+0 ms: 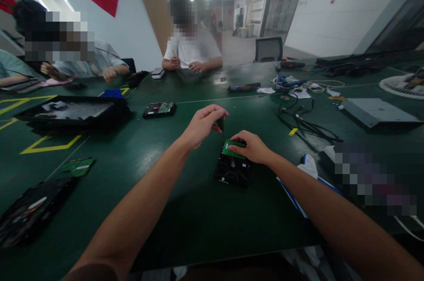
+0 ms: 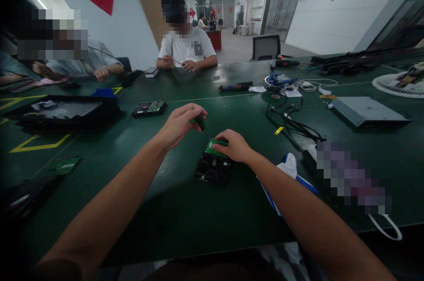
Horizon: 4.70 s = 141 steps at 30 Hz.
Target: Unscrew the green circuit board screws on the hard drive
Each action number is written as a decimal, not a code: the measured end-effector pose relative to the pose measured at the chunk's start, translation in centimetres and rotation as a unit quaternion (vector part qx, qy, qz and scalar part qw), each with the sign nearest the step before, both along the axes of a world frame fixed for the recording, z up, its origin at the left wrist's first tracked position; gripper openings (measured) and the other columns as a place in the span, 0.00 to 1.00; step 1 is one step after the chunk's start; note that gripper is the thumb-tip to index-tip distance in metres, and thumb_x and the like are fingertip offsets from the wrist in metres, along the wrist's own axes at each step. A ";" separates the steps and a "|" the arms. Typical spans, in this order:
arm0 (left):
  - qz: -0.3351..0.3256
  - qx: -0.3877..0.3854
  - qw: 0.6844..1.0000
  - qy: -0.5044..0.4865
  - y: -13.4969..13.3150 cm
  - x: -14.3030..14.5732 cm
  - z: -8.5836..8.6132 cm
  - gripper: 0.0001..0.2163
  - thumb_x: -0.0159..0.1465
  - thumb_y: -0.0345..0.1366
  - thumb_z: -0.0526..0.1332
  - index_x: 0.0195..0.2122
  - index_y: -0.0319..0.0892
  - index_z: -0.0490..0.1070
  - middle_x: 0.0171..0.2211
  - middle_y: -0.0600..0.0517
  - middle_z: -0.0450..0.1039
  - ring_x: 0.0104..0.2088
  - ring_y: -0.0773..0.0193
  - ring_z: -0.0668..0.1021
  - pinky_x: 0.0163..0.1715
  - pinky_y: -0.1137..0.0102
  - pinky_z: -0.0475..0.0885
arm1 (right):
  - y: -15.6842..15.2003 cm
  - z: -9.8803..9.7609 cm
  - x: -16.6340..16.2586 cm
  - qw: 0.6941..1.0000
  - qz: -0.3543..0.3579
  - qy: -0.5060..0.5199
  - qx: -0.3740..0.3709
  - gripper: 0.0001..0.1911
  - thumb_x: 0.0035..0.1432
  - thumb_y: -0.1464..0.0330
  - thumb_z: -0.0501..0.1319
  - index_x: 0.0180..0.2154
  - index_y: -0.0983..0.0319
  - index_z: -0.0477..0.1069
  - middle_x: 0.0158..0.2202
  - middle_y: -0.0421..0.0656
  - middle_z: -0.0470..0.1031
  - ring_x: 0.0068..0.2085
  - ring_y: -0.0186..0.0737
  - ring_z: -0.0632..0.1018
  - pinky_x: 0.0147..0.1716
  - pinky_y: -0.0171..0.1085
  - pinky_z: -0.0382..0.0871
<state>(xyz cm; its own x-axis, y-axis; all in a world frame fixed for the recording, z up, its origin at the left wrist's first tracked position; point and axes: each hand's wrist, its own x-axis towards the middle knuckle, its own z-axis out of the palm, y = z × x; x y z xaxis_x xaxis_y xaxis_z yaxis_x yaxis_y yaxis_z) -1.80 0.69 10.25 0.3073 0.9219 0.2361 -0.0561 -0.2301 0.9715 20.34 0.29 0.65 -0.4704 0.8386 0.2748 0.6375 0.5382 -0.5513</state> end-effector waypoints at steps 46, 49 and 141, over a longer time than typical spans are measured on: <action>-0.037 -0.018 0.999 -0.016 0.1 -0.1 -0.1 0.07 0.67 0.38 0.61 0.36 0.40 0.74 0.38 0.46 0.76 0.40 0.61 0.78 0.31 0.69 0.78 | 0.0 0.1 0.1 1.000 -0.001 0.000 -0.001 0.16 0.64 0.55 0.67 0.47 0.57 0.79 0.44 0.46 0.78 0.43 0.43 0.77 0.41 0.41 0.69; -0.033 0.010 0.999 0.011 0.2 -0.2 0.0 0.08 0.67 0.37 0.61 0.36 0.40 0.77 0.38 0.47 0.75 0.39 0.62 0.76 0.30 0.72 0.76 | 0.1 0.0 0.1 1.000 0.000 -0.003 -0.002 0.16 0.64 0.54 0.67 0.47 0.57 0.79 0.44 0.46 0.78 0.43 0.43 0.77 0.41 0.41 0.69; -0.051 -0.026 0.998 -0.028 3.0 0.2 -0.5 0.10 0.67 0.42 0.62 0.39 0.40 0.77 0.39 0.45 0.76 0.42 0.59 0.78 0.36 0.67 0.79 | 3.2 0.1 0.5 0.999 0.044 0.007 -0.004 0.18 0.64 0.60 0.66 0.53 0.57 0.76 0.46 0.46 0.77 0.46 0.45 0.76 0.47 0.45 0.70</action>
